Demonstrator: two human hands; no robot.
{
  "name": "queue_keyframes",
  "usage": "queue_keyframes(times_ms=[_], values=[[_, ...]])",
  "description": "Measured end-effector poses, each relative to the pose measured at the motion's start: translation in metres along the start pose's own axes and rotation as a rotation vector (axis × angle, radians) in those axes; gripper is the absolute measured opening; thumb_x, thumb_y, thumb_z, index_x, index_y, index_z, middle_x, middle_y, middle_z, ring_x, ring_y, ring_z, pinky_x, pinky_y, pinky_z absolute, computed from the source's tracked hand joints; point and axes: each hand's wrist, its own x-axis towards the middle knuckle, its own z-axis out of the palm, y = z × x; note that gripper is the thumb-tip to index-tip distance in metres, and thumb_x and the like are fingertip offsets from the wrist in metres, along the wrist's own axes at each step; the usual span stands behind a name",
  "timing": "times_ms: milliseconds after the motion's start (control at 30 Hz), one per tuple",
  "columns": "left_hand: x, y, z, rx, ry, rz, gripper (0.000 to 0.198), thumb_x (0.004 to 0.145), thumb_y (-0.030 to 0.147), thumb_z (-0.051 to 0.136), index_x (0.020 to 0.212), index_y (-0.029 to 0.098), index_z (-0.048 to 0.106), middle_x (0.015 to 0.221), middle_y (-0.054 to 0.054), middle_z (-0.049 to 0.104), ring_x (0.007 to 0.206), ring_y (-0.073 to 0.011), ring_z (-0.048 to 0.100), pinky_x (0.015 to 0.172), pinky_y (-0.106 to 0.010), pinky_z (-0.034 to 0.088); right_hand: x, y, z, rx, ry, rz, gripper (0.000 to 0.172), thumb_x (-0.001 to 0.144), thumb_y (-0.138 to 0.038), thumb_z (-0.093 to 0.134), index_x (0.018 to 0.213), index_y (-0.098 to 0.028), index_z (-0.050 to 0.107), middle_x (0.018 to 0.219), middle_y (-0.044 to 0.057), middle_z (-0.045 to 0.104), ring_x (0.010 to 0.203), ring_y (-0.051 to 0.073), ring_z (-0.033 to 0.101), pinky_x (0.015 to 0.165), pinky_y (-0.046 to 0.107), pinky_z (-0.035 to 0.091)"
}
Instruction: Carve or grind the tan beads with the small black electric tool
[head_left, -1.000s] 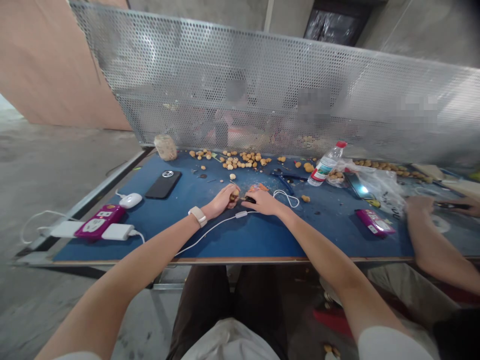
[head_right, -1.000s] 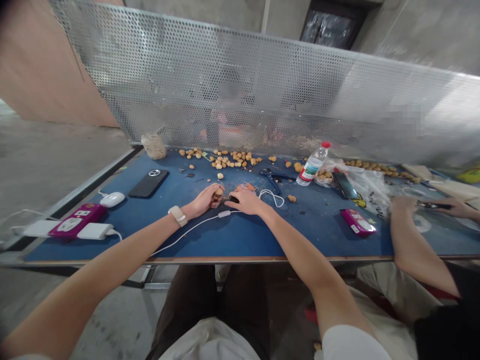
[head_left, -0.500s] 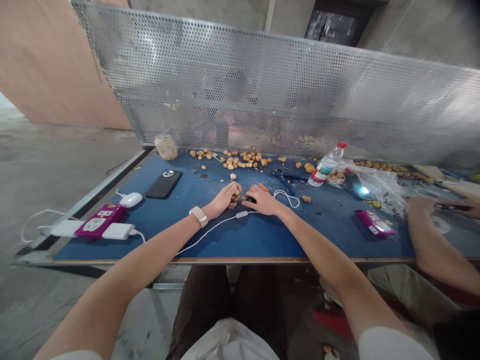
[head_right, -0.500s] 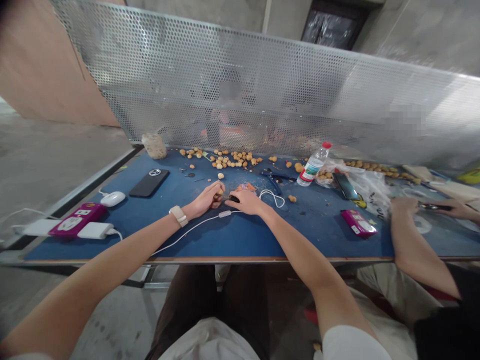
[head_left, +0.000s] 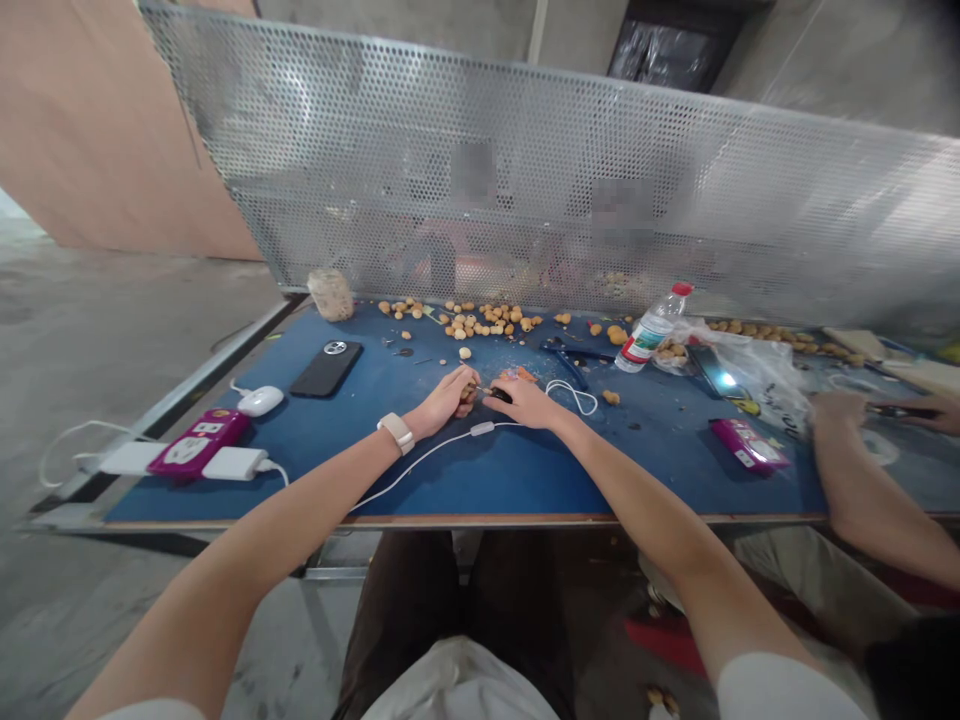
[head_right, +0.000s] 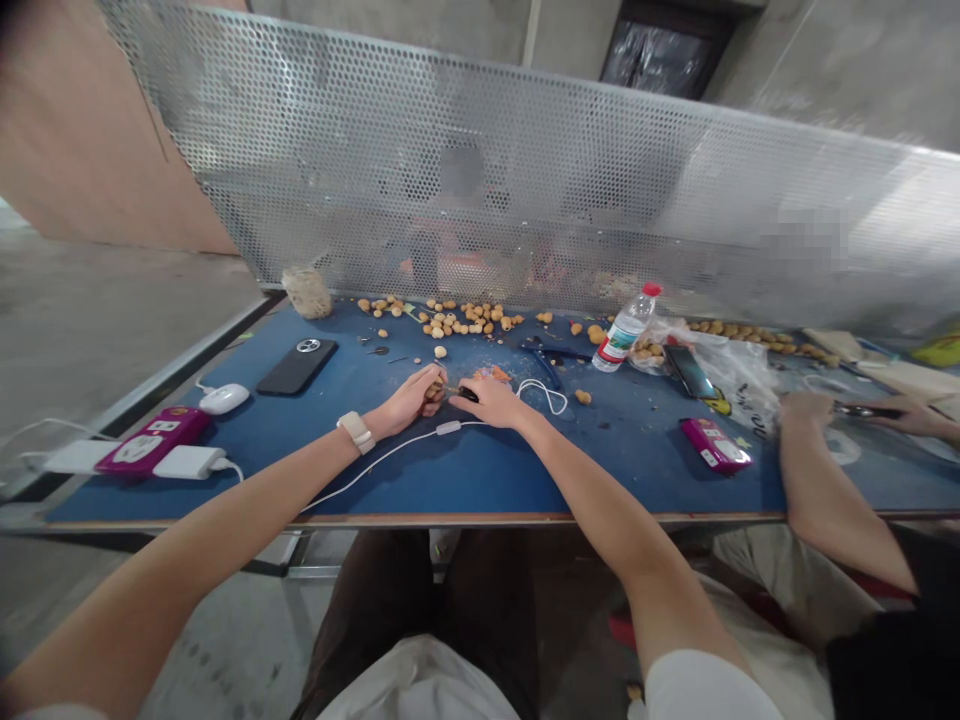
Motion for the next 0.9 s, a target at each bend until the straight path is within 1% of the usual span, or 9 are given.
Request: queue_keyframes(times_ms=[233,333,467,667,900], values=[[0.0014,-0.0023,-0.001,0.002,0.004,-0.003,0.04,0.115,0.058,0.073,0.101,0.023,0.059,0.071,0.006,0.049,0.053,-0.0081,0.039,0.05,-0.015,0.028,-0.0009,-0.0002,-0.0021,0.023,-0.005,-0.009,0.053,0.125,-0.069,0.054,0.099,-0.023,0.062,0.096,0.005,0.071,0.088,0.023,0.062,0.082,0.034,0.038],[0.0011,-0.0022,-0.0002,0.006,-0.002,0.002,0.042,0.115,0.06,0.073,0.101,0.023,0.058,0.072,0.007,0.047,0.053,-0.0081,0.037,0.05,-0.015,0.026,-0.0011,0.0008,-0.0021,0.018,0.016,0.001,0.052,0.125,-0.068,0.053,0.1,-0.023,0.062,0.098,0.006,0.071,0.09,0.024,0.062,0.082,0.035,0.039],[0.0004,-0.0011,0.0012,0.012,-0.006,0.007,0.043,0.115,0.059,0.073,0.098,0.023,0.057,0.072,0.007,0.045,0.055,-0.0081,0.035,0.05,-0.016,0.027,-0.0008,0.0011,-0.0028,0.014,0.01,-0.001,0.05,0.125,-0.066,0.054,0.099,-0.024,0.06,0.097,0.005,0.069,0.091,0.024,0.061,0.084,0.035,0.039],[0.0006,0.0005,0.001,0.01,0.008,-0.006,0.044,0.115,0.057,0.073,0.095,0.021,0.06,0.071,0.007,0.044,0.054,-0.0073,0.034,0.05,-0.016,0.027,-0.0015,0.0002,-0.0037,0.011,0.011,0.0,0.054,0.125,-0.069,0.052,0.097,-0.024,0.058,0.097,0.005,0.068,0.09,0.023,0.06,0.081,0.035,0.038],[-0.0012,0.0018,0.0016,0.025,0.009,0.021,0.045,0.116,0.058,0.073,0.096,0.02,0.063,0.07,0.007,0.043,0.054,-0.0068,0.034,0.05,-0.016,0.028,-0.0017,0.0005,-0.0038,0.026,0.002,-0.008,0.056,0.125,-0.072,0.052,0.096,-0.024,0.058,0.095,0.005,0.068,0.09,0.023,0.061,0.082,0.035,0.038]])
